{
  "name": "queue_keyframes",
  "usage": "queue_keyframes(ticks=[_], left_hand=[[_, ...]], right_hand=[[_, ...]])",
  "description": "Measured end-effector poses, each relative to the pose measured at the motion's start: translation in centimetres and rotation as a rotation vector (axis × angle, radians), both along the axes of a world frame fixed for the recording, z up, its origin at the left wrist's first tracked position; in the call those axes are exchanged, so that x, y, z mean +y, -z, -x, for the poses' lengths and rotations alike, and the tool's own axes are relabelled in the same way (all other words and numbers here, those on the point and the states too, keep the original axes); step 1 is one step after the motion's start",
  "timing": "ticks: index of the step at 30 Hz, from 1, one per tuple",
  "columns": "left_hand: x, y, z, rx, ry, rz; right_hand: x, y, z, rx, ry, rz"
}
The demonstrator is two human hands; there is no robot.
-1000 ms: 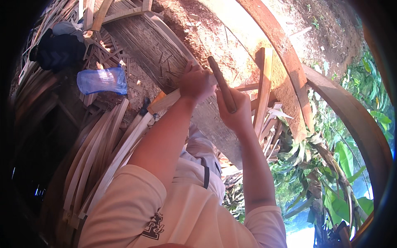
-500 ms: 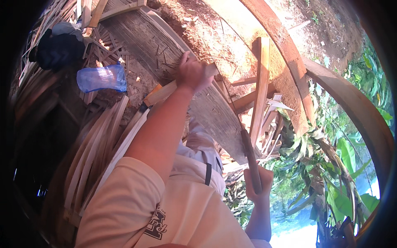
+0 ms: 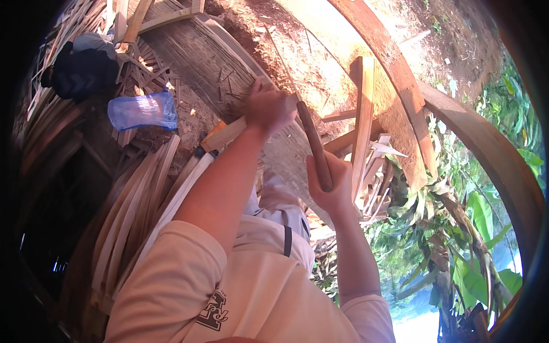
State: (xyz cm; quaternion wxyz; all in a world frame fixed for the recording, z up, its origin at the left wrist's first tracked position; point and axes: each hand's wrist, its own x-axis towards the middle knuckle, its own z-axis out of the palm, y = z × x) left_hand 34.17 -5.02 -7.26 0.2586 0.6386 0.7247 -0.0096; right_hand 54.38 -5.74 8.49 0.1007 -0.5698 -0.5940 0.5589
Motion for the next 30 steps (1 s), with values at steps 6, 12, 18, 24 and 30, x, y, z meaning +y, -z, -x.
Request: queue_keyframes(ticks=[6, 12, 18, 24, 30], left_hand=[[-1.1, 0.8, -0.4, -0.004, -0.041, -0.073], [-0.1, 0.1, -0.3, -0.008, -0.04, -0.043], [0.0, -0.1, -0.2, 0.076, 0.019, -0.067], [-0.1, 0.8, -0.2, 0.059, 0.025, 0.031], [-0.2, 0.7, -0.1, 0.047, 0.024, -0.057]], right_hand=[[1.0, 3.9, 1.1, 0.058, -0.033, -0.095], [-2.0, 7.1, -3.7, 0.165, 0.033, -0.04], [-8.4, -2.3, -11.0, -0.061, -0.036, -0.046], [-9.4, -13.5, -11.8, -0.156, -0.087, 0.047], [-4.7, -14.4, -7.3, -0.178, -0.116, 0.018]])
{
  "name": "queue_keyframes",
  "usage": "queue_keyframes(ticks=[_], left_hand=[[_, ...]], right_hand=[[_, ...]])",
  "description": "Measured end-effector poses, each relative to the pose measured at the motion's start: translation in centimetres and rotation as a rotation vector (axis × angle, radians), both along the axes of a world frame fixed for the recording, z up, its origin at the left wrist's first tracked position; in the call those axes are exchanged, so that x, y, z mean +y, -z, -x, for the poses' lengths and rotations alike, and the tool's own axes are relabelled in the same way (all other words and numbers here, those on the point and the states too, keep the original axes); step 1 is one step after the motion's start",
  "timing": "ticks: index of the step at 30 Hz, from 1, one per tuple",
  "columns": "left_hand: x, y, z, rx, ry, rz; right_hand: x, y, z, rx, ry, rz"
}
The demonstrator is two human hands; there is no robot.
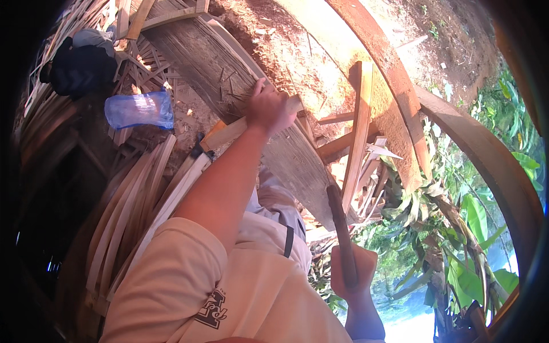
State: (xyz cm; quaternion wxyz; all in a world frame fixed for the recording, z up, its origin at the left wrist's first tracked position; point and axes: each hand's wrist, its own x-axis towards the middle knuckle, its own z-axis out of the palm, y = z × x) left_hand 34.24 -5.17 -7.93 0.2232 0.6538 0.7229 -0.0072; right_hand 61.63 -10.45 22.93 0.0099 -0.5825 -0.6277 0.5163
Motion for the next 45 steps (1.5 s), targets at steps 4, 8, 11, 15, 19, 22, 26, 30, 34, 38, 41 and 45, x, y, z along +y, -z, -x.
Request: queue_keyframes(ticks=[4, 8, 11, 15, 19, 22, 26, 30, 34, 38, 41, 45], left_hand=[[-0.1, -0.3, 0.3, -0.074, -0.069, -0.039], [-0.4, -0.5, -0.2, -0.088, -0.084, -0.047], [-0.4, -0.6, 0.2, -0.074, -0.112, -0.023], [-0.2, -0.5, 0.1, -0.045, -0.083, 0.023], [0.4, -0.5, -0.5, -0.036, -0.069, 0.105], [0.3, -0.3, -0.3, 0.004, -0.068, 0.027], [0.0, 0.0, -0.1, 0.027, -0.036, -0.027], [0.0, 0.2, -0.4, 0.038, 0.014, -0.064], [0.1, 0.1, -0.1, 0.025, 0.022, -0.003], [-0.4, 0.3, -0.1, 0.009, -0.012, -0.049], [0.2, -0.3, -0.1, -0.001, -0.037, -0.015], [0.2, 0.5, -0.6, 0.028, -0.087, -0.039]], right_hand=[[5.2, 10.2, 7.0, 0.057, 0.05, 0.026], [7.4, 16.8, 11.4, 0.125, 0.078, -0.103], [7.8, 17.5, 9.8, 0.175, 0.088, -0.078], [6.1, 20.1, 6.1, 0.286, 0.102, -0.08], [2.3, 22.5, 2.2, 0.353, 0.131, -0.083], [-0.3, 18.8, -0.4, 0.267, 0.115, -0.064], [-4.5, 8.8, -4.7, 0.08, 0.025, -0.061], [-4.7, 2.7, -3.8, 0.036, -0.008, -0.065], [-3.2, 4.2, -2.8, 0.057, -0.057, -0.143], [-0.6, 8.7, -0.1, 0.068, 0.004, -0.058], [2.3, 13.3, 4.5, 0.153, 0.052, -0.068], [5.3, 17.2, 7.8, 0.239, 0.099, -0.125]])
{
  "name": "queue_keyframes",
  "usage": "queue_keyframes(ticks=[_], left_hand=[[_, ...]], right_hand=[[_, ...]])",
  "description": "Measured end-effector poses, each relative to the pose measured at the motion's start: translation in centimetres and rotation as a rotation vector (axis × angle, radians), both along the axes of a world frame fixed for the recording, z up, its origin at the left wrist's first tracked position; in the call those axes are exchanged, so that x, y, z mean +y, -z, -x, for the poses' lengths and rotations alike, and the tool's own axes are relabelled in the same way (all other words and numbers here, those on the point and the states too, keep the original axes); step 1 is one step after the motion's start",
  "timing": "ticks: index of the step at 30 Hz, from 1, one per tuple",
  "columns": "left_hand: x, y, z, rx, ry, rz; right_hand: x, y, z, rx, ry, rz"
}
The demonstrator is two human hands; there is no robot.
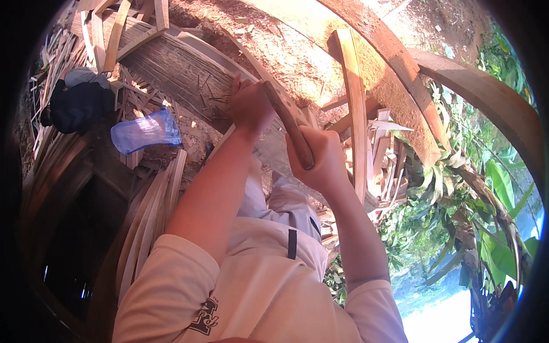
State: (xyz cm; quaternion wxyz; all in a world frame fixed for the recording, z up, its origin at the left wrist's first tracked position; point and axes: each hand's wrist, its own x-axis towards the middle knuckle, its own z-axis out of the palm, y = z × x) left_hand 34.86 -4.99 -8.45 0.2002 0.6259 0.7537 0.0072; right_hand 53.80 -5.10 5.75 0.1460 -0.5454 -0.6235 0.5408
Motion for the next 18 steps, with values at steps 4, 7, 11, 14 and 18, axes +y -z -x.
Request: queue_keyframes(ticks=[4, 7, 11, 14, 18], left_hand=[[-0.3, 0.9, 0.3, 0.048, 0.03, -0.008], [-0.3, -0.8, -0.3, 0.068, 0.092, -0.038], [-0.5, -0.4, -0.4, 0.115, 0.172, -0.072], [-0.5, 0.2, -0.2, 0.157, 0.194, -0.054], [-0.6, 0.8, 0.2, 0.134, 0.145, -0.095]], right_hand=[[1.7, 0.5, -2.6, 0.051, -0.152, 0.015], [0.2, 3.3, -4.9, 0.198, -0.176, -0.061], [-2.3, 6.7, -6.9, 0.264, -0.178, -0.253], [-2.7, 5.4, -7.1, 0.236, -0.149, -0.135], [-3.6, -3.7, -7.8, 0.115, -0.036, 0.072]])
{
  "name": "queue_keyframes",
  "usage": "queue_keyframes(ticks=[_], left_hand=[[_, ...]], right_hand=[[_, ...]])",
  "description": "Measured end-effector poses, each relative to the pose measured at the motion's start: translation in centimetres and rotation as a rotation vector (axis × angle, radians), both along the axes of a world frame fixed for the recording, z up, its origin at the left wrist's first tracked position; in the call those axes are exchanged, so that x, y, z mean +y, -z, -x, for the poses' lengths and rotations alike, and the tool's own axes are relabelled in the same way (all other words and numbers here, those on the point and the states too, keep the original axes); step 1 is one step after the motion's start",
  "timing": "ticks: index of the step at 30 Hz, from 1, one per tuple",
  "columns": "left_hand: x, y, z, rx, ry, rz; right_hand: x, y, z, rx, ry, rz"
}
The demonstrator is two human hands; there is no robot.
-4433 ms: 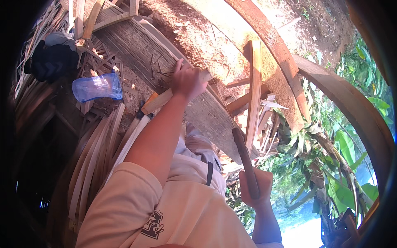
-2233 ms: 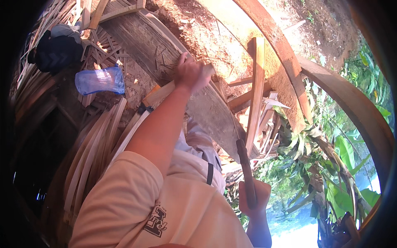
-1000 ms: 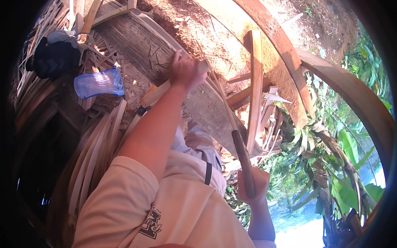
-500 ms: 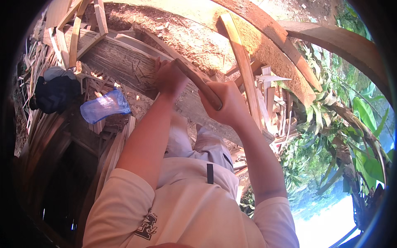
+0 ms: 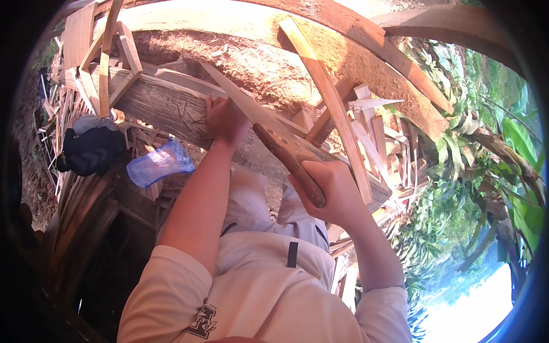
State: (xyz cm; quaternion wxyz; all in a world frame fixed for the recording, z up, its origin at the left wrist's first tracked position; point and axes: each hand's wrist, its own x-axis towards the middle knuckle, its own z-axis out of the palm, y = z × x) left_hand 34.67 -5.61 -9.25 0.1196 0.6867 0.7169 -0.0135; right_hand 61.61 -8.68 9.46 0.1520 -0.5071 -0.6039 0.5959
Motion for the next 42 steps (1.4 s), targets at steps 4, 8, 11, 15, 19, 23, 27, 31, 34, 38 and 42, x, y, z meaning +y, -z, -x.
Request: queue_keyframes(ticks=[4, 8, 11, 15, 19, 23, 27, 31, 34, 38, 42], left_hand=[[0.3, -0.6, -0.2, -0.039, -0.033, 0.008], [0.3, -0.7, -0.2, -0.092, -0.036, -0.012], [0.4, -1.1, 0.0, -0.142, -0.076, 0.011], [0.4, -1.6, 0.1, -0.233, -0.161, 0.11], [0.4, -1.8, -0.3, -0.234, -0.147, 0.181], [0.4, -2.4, 0.1, -0.259, -0.189, 0.215], [0.5, -2.3, 0.2, -0.256, -0.191, 0.216], [0.0, -1.7, 0.0, -0.206, -0.095, 0.12], [0.3, -1.3, 0.0, -0.154, -0.033, 0.206], [0.3, -1.8, 0.1, -0.161, -0.033, 0.142], [-0.1, 0.0, -0.5, -0.102, -0.008, 0.091]], right_hand=[[-3.6, -7.8, -2.4, -0.182, -0.021, 0.005], [-3.5, -12.8, -2.9, -0.266, -0.032, 0.045], [-0.4, -13.1, -1.7, -0.324, -0.065, 0.09], [5.2, -3.0, 5.5, -0.239, -0.099, 0.11], [8.9, 5.3, 11.9, -0.233, -0.08, -0.032], [9.1, 5.9, 12.4, -0.222, -0.082, -0.024], [6.7, 7.6, 8.0, -0.09, -0.038, 0.037], [4.5, 6.3, 6.4, -0.072, 0.063, 0.061], [2.6, 2.8, 5.8, -0.13, 0.062, 0.036], [-2.0, -6.0, 1.0, -0.277, 0.128, 0.175], [-4.3, -14.7, -0.8, -0.378, 0.178, 0.292]])
